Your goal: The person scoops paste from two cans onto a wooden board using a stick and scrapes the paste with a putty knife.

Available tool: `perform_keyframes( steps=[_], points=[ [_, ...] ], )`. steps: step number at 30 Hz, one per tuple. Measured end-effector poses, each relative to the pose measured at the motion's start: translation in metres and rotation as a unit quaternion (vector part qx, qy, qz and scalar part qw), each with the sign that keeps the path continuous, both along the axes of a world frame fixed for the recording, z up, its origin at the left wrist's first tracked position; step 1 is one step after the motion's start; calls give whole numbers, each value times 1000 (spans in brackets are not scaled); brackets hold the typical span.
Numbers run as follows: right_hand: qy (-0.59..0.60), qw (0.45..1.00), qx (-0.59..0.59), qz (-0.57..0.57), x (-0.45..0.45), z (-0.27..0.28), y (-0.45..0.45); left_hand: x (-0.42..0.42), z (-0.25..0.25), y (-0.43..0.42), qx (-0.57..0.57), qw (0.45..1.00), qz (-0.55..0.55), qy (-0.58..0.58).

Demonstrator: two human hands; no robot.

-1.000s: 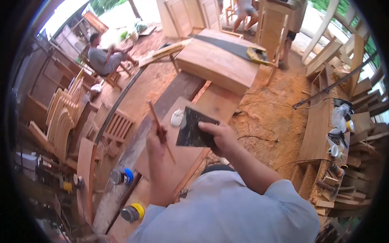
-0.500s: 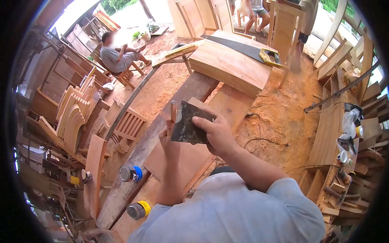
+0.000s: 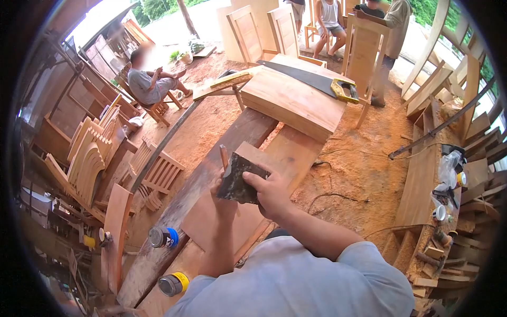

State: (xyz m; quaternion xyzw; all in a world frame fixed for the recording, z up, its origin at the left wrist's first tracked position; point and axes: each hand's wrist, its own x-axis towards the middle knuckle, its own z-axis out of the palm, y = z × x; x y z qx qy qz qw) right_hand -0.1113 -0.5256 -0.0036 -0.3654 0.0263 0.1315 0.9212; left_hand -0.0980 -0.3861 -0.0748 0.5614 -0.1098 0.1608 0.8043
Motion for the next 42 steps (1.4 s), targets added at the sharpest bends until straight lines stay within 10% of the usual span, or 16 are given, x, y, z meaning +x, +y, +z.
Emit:
perform_keyframes(
  steps=[6, 12, 42],
  points=[
    [-19, 999, 33, -38, 0, 37, -16, 5, -34, 7, 335, 919, 154, -141],
    [-87, 994, 8, -66, 13, 47, -54, -6, -37, 12, 239, 960, 144, -23],
    [-6, 996, -86, 35, -1, 16, -69, -1, -14, 22, 302, 939, 35, -161]
  ],
)
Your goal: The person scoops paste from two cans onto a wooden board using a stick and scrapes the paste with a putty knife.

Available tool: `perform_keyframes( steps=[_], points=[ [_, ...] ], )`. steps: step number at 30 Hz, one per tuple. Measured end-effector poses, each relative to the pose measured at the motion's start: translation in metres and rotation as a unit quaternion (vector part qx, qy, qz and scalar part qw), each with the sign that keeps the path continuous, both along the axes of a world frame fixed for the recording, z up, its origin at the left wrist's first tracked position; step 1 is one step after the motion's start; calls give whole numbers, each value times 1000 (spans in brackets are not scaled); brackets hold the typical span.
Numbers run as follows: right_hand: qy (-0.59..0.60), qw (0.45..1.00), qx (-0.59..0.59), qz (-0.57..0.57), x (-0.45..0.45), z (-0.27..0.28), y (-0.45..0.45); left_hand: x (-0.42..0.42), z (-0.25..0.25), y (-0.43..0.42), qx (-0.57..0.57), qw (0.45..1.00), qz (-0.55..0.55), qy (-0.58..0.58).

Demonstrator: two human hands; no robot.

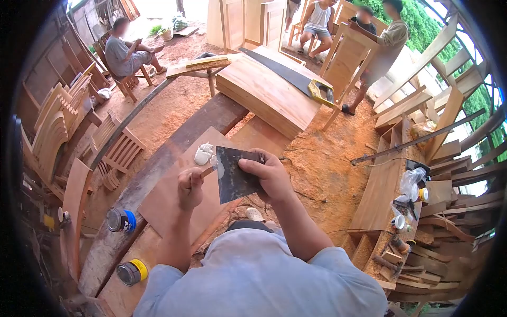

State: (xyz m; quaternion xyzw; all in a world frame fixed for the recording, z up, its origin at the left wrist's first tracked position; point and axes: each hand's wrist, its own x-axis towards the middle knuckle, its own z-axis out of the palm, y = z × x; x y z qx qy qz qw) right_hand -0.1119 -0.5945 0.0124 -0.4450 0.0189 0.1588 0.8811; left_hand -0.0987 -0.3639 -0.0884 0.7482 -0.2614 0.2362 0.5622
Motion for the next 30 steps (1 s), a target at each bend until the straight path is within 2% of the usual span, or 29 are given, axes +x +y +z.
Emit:
perform_keyframes(
  steps=[7, 10, 12, 14, 16, 18, 20, 21, 23, 24, 26, 27, 29, 30],
  points=[
    [-14, 999, -39, 2, -3, -2, 4, -3, 8, 8, 45, 999, -11, -5],
    [-40, 998, -44, -4, -1, -13, 9, -5, 1, 7, 81, 995, -7, -58],
    [-21, 999, 36, -30, 1, -12, 4, -4, -10, 11, 82, 990, 62, 96],
    [-33, 994, 54, -87, 9, -20, -4, -3, -23, 36, 15, 930, 135, 342],
    [-55, 991, 42, -111, 20, -29, -11, -14, -32, 64, 37, 911, 203, 357],
    [-54, 992, 0, -115, 32, -52, -18, -22, -120, 117, 30, 846, 304, 437],
    [-12, 995, -62, -80, 39, -69, -20, -52, -129, 130, -82, 811, 288, 502],
    [-15, 995, -62, -71, 39, -74, -18, -63, -131, 131, -87, 809, 296, 500],
    [19, 994, -89, -53, 33, -83, -17, -80, -130, 121, -234, 724, 322, 563],
    [19, 995, -87, -51, 32, -97, -17, -86, -134, 121, -234, 724, 324, 562],
    [83, 988, -113, -63, 34, -129, -16, -89, -139, 122, -316, 730, 318, 516],
    [117, 989, -57, -66, 30, -140, -15, -84, -137, 125, -313, 733, 317, 513],
    [131, 988, -51, -68, 21, -152, -13, -81, -129, 130, -305, 708, 322, 549],
    [145, 986, -47, -70, 18, -157, -13, -75, -141, 137, -300, 712, 320, 548]
  ],
)
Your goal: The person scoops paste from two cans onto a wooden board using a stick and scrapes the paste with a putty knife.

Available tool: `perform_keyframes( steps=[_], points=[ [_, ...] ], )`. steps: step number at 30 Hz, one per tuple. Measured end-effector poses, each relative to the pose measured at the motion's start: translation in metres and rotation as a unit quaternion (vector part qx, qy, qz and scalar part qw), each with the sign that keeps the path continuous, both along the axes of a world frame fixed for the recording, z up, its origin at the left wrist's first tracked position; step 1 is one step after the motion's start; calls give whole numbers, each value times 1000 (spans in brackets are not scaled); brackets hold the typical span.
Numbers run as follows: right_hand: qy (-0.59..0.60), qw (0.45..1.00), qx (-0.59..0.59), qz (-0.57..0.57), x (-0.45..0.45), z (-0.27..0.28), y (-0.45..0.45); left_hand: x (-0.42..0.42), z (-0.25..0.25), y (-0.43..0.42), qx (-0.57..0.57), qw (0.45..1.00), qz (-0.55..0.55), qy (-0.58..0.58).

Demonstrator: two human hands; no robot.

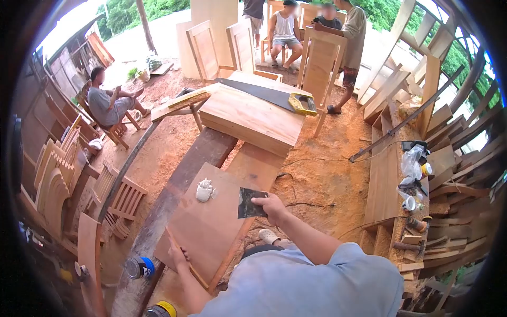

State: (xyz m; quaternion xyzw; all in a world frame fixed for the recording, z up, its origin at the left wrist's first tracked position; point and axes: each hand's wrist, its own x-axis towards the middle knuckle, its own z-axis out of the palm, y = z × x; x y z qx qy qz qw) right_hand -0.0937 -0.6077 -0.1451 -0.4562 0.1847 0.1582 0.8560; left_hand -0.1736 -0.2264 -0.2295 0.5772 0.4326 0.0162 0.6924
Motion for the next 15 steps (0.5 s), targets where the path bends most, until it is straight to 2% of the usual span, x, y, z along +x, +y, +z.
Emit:
perform_keyframes(
  steps=[1, 2, 3, 5, 10, 12, 13, 14, 15],
  points=[
    [6, 1000, -28, 6, -4, 2, 0, 9, -22, 11, 132, 991, -27, 27],
    [6, 1000, -24, -5, -8, -1, 0, 18, -24, 14, 262, 962, -55, 52],
    [10, 1000, -19, -1, -12, -4, 0, 22, -24, 20, 265, 961, -68, 47],
    [31, 999, -25, -17, -24, 7, 2, 39, 11, 17, 514, 844, -123, 92],
    [54, 996, -8, -77, -62, -6, -5, 76, -20, 36, 584, 792, -173, 43],
    [65, 991, -1, -113, -85, -10, -9, 84, -9, 17, 590, 778, -211, 49],
    [70, 989, 12, -133, -98, 5, -8, 82, 22, -5, 582, 786, -196, -75],
    [58, 987, 19, -150, -108, -4, -14, 67, 35, -11, 564, 785, -176, -184],
    [59, 986, 28, -155, -122, -19, -18, 100, -45, 19, 538, 742, -131, -378]
  ],
)
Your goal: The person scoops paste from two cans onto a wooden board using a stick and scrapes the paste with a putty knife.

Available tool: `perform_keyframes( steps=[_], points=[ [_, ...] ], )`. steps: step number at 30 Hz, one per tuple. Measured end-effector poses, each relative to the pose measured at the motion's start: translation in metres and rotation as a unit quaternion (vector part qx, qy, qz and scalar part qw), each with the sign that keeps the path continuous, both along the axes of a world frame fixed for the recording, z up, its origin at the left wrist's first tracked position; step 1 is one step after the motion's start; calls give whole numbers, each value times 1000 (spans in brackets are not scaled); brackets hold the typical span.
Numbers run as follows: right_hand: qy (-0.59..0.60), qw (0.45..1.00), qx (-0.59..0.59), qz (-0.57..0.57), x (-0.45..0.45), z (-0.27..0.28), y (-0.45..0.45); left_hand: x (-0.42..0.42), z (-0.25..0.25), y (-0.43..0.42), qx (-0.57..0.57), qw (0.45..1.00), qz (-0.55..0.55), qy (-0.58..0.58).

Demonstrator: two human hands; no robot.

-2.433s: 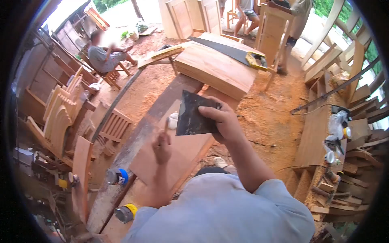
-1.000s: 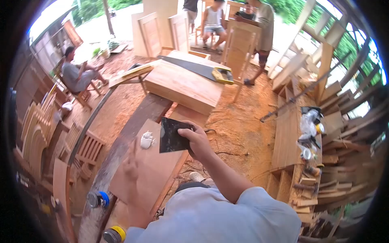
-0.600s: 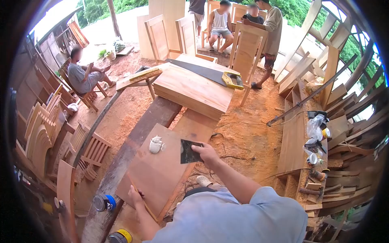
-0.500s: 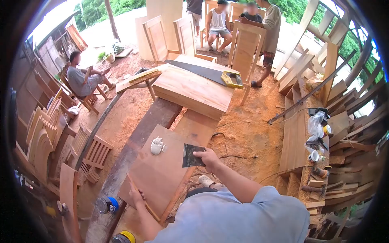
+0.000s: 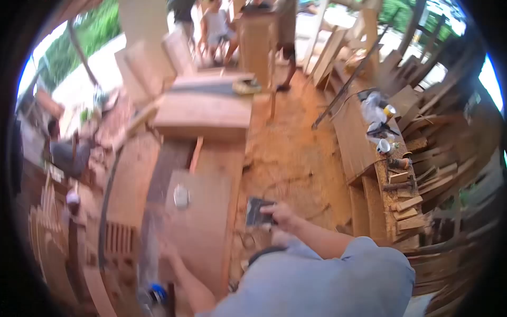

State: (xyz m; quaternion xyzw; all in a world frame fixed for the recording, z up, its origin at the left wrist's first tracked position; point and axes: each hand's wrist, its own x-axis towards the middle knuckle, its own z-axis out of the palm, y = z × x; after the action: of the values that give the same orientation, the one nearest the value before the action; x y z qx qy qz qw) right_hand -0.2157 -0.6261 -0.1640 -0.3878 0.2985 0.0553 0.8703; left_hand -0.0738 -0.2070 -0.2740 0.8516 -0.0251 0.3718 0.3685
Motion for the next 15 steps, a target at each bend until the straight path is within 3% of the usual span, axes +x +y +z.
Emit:
perform_keyframes(
  steps=[1, 2, 4, 7, 10, 12, 14, 15],
  points=[
    [2, 1000, -14, -11, -13, -11, -7, -15, 17, -9, -23, 978, 23, 205],
    [37, 998, 50, -8, -35, -8, -17, -37, 86, -41, 127, 882, 170, 421],
    [66, 996, 33, -46, -45, 17, -16, -28, 35, -21, 77, 918, 185, 343],
    [45, 996, -35, -73, -39, 4, -28, -10, 18, 3, 98, 883, 211, 407],
    [16, 997, -75, -21, -18, 12, -41, -7, 25, 6, 84, 882, 217, 409],
    [-1, 996, -90, -6, -4, 11, -45, -11, 36, 0, 0, 863, 200, 464],
    [-52, 979, -196, 24, 10, 0, -51, -20, 51, -21, 36, 855, 182, 485],
    [-48, 981, -187, 28, 19, -14, -53, -25, 55, -35, 64, 845, 155, 507]
  ],
)
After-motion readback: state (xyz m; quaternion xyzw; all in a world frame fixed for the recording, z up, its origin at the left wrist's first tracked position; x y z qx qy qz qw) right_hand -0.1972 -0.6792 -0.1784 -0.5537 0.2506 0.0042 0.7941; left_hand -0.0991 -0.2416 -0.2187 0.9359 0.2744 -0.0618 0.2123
